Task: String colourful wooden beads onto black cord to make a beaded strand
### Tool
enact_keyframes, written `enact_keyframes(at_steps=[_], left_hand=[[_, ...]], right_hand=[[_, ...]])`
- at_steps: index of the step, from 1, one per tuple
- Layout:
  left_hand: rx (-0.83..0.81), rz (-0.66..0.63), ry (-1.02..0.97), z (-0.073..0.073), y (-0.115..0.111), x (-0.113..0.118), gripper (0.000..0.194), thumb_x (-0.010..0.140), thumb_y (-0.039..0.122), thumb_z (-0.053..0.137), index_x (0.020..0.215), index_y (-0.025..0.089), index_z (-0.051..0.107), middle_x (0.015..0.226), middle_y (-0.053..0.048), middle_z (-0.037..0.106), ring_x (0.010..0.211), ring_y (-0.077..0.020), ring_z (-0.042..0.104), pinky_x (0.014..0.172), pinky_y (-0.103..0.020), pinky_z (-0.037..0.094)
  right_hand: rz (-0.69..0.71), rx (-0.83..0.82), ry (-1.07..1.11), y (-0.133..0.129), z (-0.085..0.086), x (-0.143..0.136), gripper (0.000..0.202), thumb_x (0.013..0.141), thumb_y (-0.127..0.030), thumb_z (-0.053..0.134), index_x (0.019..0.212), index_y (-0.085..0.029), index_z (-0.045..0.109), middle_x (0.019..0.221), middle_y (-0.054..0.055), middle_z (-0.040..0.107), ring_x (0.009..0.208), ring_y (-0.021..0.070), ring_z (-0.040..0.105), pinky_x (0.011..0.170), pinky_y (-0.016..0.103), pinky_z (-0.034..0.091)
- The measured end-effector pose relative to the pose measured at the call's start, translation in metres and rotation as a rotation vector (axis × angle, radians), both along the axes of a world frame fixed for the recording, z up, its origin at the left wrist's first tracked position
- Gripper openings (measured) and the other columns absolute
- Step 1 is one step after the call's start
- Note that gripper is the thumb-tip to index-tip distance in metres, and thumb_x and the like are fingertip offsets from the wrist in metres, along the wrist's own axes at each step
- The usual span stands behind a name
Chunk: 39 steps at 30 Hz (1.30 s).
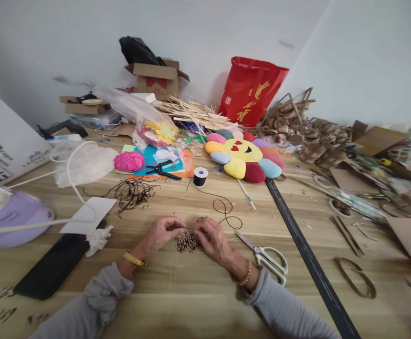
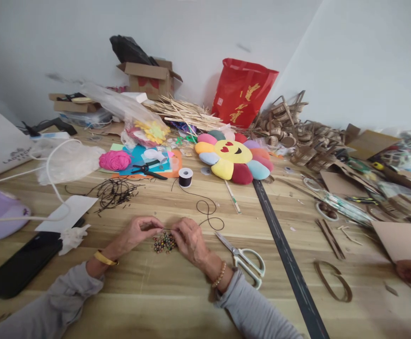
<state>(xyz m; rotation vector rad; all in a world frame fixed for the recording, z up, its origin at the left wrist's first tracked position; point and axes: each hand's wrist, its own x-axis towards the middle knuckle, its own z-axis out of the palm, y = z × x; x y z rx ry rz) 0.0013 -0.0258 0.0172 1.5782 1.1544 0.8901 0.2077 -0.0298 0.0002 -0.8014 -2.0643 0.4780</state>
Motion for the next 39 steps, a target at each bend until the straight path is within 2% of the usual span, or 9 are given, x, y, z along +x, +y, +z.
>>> enact_keyframes(at_steps=[7,14,28,35,39], left_hand=[[-0.055,0.008,-0.055,-0.0042,-0.0004,0.0005,0.017,0.070,0.029,0.070,0.074,0.012,0.069,0.072,-0.005,0.072,0.069,-0.0180,0.065,0.069,-0.029,0.054],[-0.039,0.005,-0.040,0.0006,-0.0009,0.0022,0.015,0.070,0.027,0.069,0.073,0.012,0.070,0.071,-0.005,0.071,0.068,-0.0177,0.064,0.068,-0.029,0.053],[-0.029,-0.016,-0.004,0.0009,-0.0015,0.0023,0.017,0.072,0.029,0.067,0.075,0.012,0.071,0.074,-0.007,0.072,0.072,-0.0193,0.065,0.070,-0.028,0.051],[-0.013,-0.046,-0.012,-0.0009,-0.0021,0.0037,0.018,0.072,0.029,0.066,0.076,0.012,0.072,0.075,-0.006,0.071,0.072,-0.0184,0.063,0.068,-0.027,0.050],[-0.060,-0.052,-0.053,-0.0017,-0.0038,0.0061,0.017,0.071,0.028,0.068,0.075,0.012,0.071,0.074,-0.005,0.070,0.070,-0.0169,0.062,0.067,-0.026,0.049]], right_hand=[[0.010,-0.006,-0.008,0.0008,-0.0005,-0.0002,0.012,0.094,-0.020,0.047,0.085,-0.019,0.053,0.075,0.004,0.058,0.070,0.0168,0.052,0.064,0.030,0.044],[0.008,-0.011,-0.013,0.0008,-0.0016,0.0000,0.013,0.095,-0.020,0.046,0.084,-0.019,0.054,0.076,0.005,0.058,0.071,0.0169,0.053,0.066,0.030,0.045],[0.018,-0.005,-0.047,0.0003,-0.0038,-0.0001,0.015,0.095,-0.021,0.046,0.085,-0.018,0.056,0.077,0.005,0.059,0.074,0.0175,0.053,0.068,0.031,0.046],[0.079,-0.033,-0.042,0.0004,-0.0003,-0.0003,0.016,0.095,-0.021,0.048,0.083,-0.019,0.057,0.077,0.005,0.060,0.074,0.0174,0.054,0.068,0.030,0.046],[0.107,-0.028,-0.039,-0.0001,-0.0005,-0.0004,0.012,0.096,-0.022,0.049,0.089,-0.019,0.058,0.079,0.005,0.061,0.075,0.0172,0.055,0.069,0.030,0.047]])
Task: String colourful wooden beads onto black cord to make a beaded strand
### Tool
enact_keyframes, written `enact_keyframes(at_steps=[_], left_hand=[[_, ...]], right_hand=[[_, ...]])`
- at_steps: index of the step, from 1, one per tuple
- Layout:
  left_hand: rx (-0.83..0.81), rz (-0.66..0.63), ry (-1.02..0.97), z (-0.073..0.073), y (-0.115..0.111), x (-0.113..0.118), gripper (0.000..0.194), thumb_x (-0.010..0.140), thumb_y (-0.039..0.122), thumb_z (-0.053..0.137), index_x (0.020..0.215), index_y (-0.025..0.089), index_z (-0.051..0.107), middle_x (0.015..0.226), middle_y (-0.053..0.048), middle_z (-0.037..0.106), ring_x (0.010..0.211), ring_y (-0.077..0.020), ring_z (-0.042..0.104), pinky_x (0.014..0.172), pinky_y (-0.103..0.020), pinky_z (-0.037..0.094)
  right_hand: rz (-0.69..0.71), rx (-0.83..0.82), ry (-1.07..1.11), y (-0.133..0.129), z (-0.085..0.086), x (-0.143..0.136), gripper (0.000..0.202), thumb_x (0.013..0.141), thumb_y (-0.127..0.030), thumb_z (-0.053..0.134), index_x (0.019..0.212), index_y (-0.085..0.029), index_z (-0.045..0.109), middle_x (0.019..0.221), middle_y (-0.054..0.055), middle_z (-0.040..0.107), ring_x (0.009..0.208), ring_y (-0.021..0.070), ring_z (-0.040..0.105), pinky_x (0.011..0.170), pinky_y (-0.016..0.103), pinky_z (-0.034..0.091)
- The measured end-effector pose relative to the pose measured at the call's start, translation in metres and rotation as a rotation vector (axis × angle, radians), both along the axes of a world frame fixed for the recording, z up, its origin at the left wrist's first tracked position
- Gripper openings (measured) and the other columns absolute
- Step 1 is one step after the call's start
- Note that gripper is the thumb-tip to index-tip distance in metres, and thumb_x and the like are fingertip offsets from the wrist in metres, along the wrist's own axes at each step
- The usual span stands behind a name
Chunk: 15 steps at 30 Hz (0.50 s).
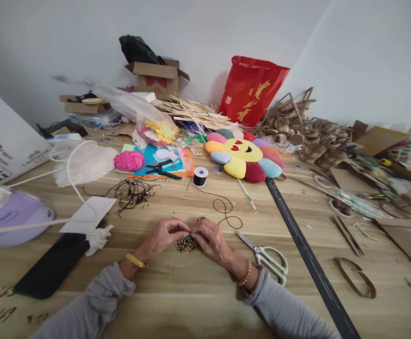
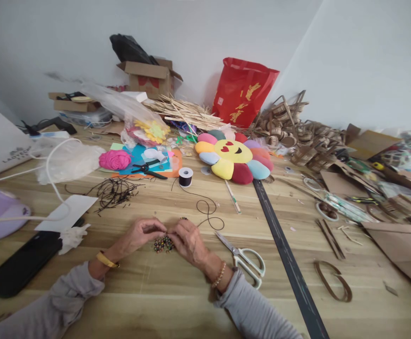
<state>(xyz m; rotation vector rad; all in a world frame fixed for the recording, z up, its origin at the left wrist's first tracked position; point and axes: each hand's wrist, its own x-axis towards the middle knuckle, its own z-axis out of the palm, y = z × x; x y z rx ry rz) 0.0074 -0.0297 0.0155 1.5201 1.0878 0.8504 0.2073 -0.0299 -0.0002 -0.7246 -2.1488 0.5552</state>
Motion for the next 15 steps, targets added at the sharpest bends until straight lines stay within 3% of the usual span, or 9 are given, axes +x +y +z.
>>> enact_keyframes(at_steps=[5,11,15], left_hand=[[-0.055,0.019,-0.044,-0.0031,-0.0012,0.0016,0.017,0.069,0.028,0.070,0.069,0.012,0.067,0.064,-0.002,0.065,0.060,-0.0133,0.056,0.059,-0.023,0.045],[0.026,-0.008,0.011,-0.0003,-0.0011,0.0017,0.017,0.074,0.028,0.068,0.067,0.012,0.067,0.064,-0.002,0.065,0.063,-0.0138,0.055,0.061,-0.024,0.044],[0.068,0.005,0.037,0.0043,-0.0008,0.0013,0.017,0.076,0.028,0.066,0.067,0.013,0.065,0.065,-0.002,0.064,0.064,-0.0145,0.055,0.064,-0.024,0.044]], right_hand=[[0.004,0.028,0.008,-0.0008,0.0023,-0.0004,0.008,0.094,-0.021,0.051,0.093,-0.019,0.058,0.079,0.005,0.062,0.074,0.0173,0.056,0.069,0.030,0.047],[0.046,0.011,0.011,-0.0004,0.0040,-0.0008,0.009,0.095,-0.020,0.049,0.096,-0.020,0.058,0.084,0.006,0.061,0.077,0.0172,0.056,0.069,0.029,0.048],[-0.034,0.035,0.010,0.0002,0.0023,-0.0014,0.007,0.092,-0.017,0.050,0.090,-0.020,0.056,0.081,0.005,0.060,0.077,0.0180,0.055,0.068,0.030,0.047]])
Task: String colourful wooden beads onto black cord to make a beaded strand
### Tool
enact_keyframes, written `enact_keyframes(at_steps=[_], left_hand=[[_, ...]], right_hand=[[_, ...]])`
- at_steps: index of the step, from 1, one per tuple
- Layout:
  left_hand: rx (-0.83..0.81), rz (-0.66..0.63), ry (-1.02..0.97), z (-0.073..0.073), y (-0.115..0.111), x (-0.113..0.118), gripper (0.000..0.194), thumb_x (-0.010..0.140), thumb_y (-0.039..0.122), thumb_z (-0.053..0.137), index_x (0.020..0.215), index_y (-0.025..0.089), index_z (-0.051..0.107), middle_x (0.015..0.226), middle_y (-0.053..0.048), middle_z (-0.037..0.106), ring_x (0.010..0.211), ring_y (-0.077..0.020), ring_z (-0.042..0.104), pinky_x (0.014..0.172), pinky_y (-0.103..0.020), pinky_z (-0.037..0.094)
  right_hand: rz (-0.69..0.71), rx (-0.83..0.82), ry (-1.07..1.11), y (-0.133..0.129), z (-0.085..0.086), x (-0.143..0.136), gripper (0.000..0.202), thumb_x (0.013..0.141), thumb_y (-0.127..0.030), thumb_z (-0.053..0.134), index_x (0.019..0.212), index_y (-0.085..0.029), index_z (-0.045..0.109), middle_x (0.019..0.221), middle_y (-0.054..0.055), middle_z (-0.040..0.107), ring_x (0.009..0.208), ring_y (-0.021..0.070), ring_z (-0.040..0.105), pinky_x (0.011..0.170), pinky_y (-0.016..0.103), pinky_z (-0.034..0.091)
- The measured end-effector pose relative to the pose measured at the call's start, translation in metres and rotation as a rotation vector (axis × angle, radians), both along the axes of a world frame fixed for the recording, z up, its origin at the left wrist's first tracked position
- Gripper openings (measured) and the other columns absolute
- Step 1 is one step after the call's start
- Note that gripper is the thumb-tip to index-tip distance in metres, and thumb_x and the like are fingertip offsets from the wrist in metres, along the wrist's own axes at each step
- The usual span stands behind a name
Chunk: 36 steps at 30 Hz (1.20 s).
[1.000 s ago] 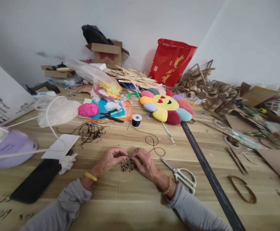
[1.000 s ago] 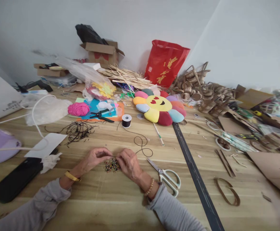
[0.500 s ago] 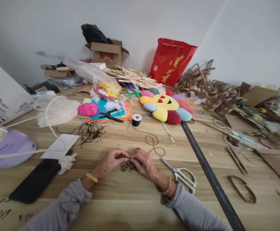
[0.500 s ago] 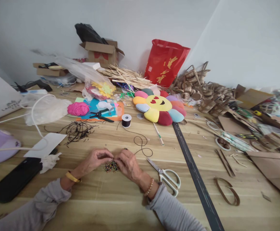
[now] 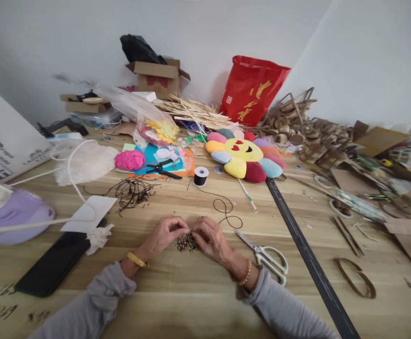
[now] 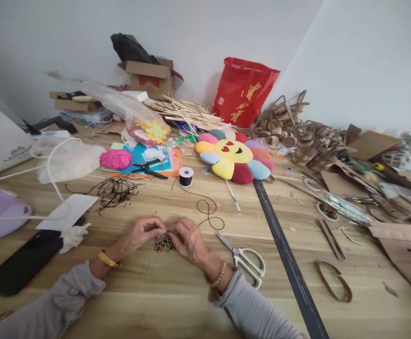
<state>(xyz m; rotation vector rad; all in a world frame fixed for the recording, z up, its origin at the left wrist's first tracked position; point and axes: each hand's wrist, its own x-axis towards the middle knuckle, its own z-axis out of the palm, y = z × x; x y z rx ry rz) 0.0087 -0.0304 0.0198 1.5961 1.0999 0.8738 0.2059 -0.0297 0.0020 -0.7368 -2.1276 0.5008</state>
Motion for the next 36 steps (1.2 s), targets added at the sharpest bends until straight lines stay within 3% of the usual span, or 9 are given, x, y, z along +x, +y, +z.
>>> enact_keyframes(at_steps=[3,7,12,25,31,36], left_hand=[[0.010,0.011,-0.002,0.001,0.000,0.000,0.017,0.076,0.028,0.065,0.067,0.013,0.065,0.065,-0.001,0.063,0.064,-0.0145,0.055,0.063,-0.025,0.044],[0.016,-0.011,-0.016,0.002,-0.001,0.001,0.017,0.076,0.028,0.065,0.068,0.013,0.065,0.067,-0.002,0.064,0.067,-0.0154,0.056,0.065,-0.025,0.044],[0.031,-0.021,0.019,0.004,-0.002,0.002,0.019,0.077,0.029,0.065,0.066,0.014,0.065,0.066,-0.002,0.064,0.065,-0.0147,0.055,0.064,-0.024,0.044],[0.154,0.008,0.153,0.002,-0.004,0.000,0.015,0.080,0.024,0.063,0.069,0.015,0.066,0.070,-0.003,0.066,0.069,-0.0161,0.059,0.068,-0.026,0.044],[0.233,-0.041,0.311,-0.004,-0.002,-0.002,0.009,0.078,0.017,0.065,0.070,0.014,0.067,0.069,-0.003,0.061,0.070,-0.0169,0.057,0.067,-0.027,0.045],[0.376,-0.127,0.483,-0.011,-0.003,-0.003,0.010,0.081,0.013,0.064,0.073,0.017,0.069,0.074,-0.004,0.064,0.077,-0.0185,0.058,0.076,-0.030,0.044]], right_hand=[[-0.050,0.026,0.013,0.000,0.001,-0.001,0.006,0.088,-0.015,0.052,0.091,-0.020,0.054,0.081,0.006,0.058,0.078,0.0194,0.055,0.069,0.032,0.048],[0.028,0.030,0.025,-0.001,0.001,-0.001,0.013,0.087,-0.019,0.056,0.100,-0.020,0.053,0.091,0.008,0.062,0.084,0.0196,0.057,0.075,0.034,0.049],[0.036,0.035,0.037,0.000,-0.002,0.000,0.006,0.094,-0.021,0.051,0.090,-0.020,0.056,0.076,0.003,0.060,0.070,0.0160,0.054,0.066,0.029,0.046],[0.011,-0.027,-0.024,0.000,-0.001,0.001,0.016,0.096,-0.022,0.048,0.085,-0.019,0.059,0.079,0.006,0.061,0.076,0.0178,0.055,0.069,0.031,0.047],[-0.043,-0.006,0.021,0.000,0.000,0.001,0.014,0.095,-0.020,0.046,0.085,-0.018,0.056,0.076,0.005,0.058,0.072,0.0172,0.052,0.066,0.030,0.046],[-0.049,0.010,0.024,-0.001,0.001,0.001,0.013,0.094,-0.018,0.046,0.085,-0.019,0.055,0.074,0.004,0.057,0.070,0.0168,0.052,0.064,0.029,0.045]])
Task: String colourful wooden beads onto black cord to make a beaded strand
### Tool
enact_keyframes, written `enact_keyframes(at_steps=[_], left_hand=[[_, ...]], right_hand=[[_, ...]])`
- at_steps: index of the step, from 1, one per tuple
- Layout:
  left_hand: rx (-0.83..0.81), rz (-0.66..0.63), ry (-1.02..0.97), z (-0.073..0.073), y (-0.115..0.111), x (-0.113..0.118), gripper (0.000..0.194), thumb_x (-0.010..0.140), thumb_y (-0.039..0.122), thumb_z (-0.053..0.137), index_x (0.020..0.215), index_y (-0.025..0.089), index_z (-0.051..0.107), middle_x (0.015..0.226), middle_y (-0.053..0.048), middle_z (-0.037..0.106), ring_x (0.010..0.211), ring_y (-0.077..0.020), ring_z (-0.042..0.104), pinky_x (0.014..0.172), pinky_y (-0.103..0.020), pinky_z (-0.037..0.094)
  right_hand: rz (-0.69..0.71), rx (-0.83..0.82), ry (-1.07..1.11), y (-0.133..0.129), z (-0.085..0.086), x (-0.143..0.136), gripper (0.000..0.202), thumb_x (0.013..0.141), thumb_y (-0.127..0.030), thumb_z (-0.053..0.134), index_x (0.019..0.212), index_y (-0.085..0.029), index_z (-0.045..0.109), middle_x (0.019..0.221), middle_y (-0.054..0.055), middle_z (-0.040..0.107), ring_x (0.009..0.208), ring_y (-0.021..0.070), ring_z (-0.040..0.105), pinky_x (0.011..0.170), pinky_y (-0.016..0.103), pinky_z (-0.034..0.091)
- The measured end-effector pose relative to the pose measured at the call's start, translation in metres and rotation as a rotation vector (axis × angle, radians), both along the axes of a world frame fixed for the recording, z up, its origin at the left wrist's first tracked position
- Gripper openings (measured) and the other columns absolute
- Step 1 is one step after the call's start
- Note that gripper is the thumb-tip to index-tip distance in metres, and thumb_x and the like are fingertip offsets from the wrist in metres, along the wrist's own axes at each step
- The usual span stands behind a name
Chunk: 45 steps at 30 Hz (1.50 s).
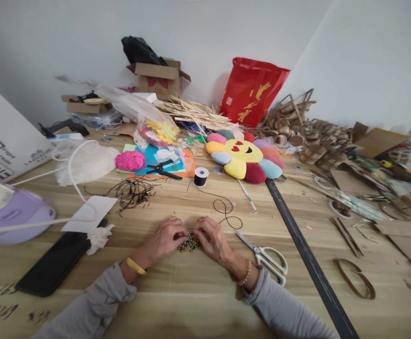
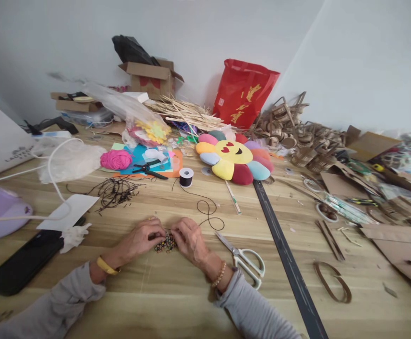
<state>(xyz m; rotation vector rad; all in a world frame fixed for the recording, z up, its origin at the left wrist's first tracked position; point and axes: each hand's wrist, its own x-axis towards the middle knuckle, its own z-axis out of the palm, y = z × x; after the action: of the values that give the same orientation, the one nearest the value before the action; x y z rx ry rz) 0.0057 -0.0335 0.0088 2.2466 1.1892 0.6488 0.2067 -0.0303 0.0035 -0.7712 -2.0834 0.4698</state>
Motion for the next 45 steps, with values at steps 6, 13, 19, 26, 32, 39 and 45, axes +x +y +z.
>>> enact_keyframes(at_steps=[6,13,19,26,32,39,45], left_hand=[[0.078,-0.011,0.062,-0.001,-0.002,0.002,0.013,0.084,0.016,0.062,0.073,0.017,0.069,0.075,-0.004,0.064,0.077,-0.0184,0.058,0.077,-0.031,0.042],[0.094,-0.003,0.112,0.001,-0.002,0.004,0.014,0.083,0.015,0.061,0.071,0.018,0.068,0.071,-0.003,0.062,0.073,-0.0178,0.055,0.076,-0.030,0.041],[-0.011,0.068,-0.011,0.005,-0.002,0.004,0.014,0.082,0.020,0.061,0.070,0.017,0.068,0.069,-0.004,0.064,0.071,-0.0181,0.057,0.071,-0.030,0.044],[-0.433,0.206,-0.513,0.004,0.007,-0.003,0.022,0.073,0.035,0.069,0.076,0.013,0.069,0.073,-0.005,0.072,0.069,-0.0183,0.065,0.067,-0.029,0.052],[-0.533,0.222,-0.606,0.002,0.011,-0.005,0.022,0.068,0.033,0.073,0.078,0.013,0.072,0.076,-0.005,0.075,0.074,-0.0207,0.068,0.073,-0.032,0.054],[-0.565,0.204,-0.609,0.006,0.009,-0.005,0.023,0.066,0.032,0.075,0.077,0.012,0.071,0.075,-0.006,0.075,0.072,-0.0203,0.068,0.072,-0.032,0.053],[-0.562,0.204,-0.617,0.006,0.010,-0.004,0.021,0.065,0.030,0.076,0.074,0.012,0.069,0.071,-0.004,0.071,0.069,-0.0176,0.065,0.069,-0.029,0.052]], right_hand=[[0.002,-0.007,0.010,0.000,0.000,-0.001,0.013,0.094,-0.018,0.045,0.085,-0.019,0.054,0.074,0.004,0.057,0.070,0.0168,0.052,0.064,0.029,0.045],[-0.002,-0.029,0.013,0.001,-0.002,-0.001,0.013,0.094,-0.019,0.046,0.083,-0.019,0.054,0.074,0.004,0.056,0.071,0.0166,0.053,0.064,0.029,0.045],[0.000,-0.011,0.006,0.001,-0.002,0.000,0.013,0.094,-0.018,0.046,0.084,-0.019,0.054,0.074,0.004,0.057,0.071,0.0165,0.052,0.064,0.029,0.045],[-0.010,-0.006,0.001,0.001,-0.002,0.000,0.013,0.094,-0.019,0.045,0.084,-0.020,0.054,0.076,0.005,0.059,0.072,0.0174,0.053,0.065,0.030,0.046],[-0.010,-0.002,0.007,0.001,-0.003,0.000,0.013,0.094,-0.019,0.046,0.084,-0.020,0.054,0.076,0.005,0.059,0.072,0.0173,0.053,0.065,0.030,0.045],[-0.003,-0.004,0.002,0.001,-0.003,0.000,0.012,0.094,-0.019,0.046,0.085,-0.019,0.054,0.078,0.006,0.060,0.073,0.0177,0.054,0.067,0.031,0.046],[-0.002,-0.002,0.001,0.001,-0.002,0.001,0.013,0.094,-0.018,0.046,0.084,-0.019,0.054,0.077,0.005,0.059,0.073,0.0176,0.053,0.067,0.031,0.046]])
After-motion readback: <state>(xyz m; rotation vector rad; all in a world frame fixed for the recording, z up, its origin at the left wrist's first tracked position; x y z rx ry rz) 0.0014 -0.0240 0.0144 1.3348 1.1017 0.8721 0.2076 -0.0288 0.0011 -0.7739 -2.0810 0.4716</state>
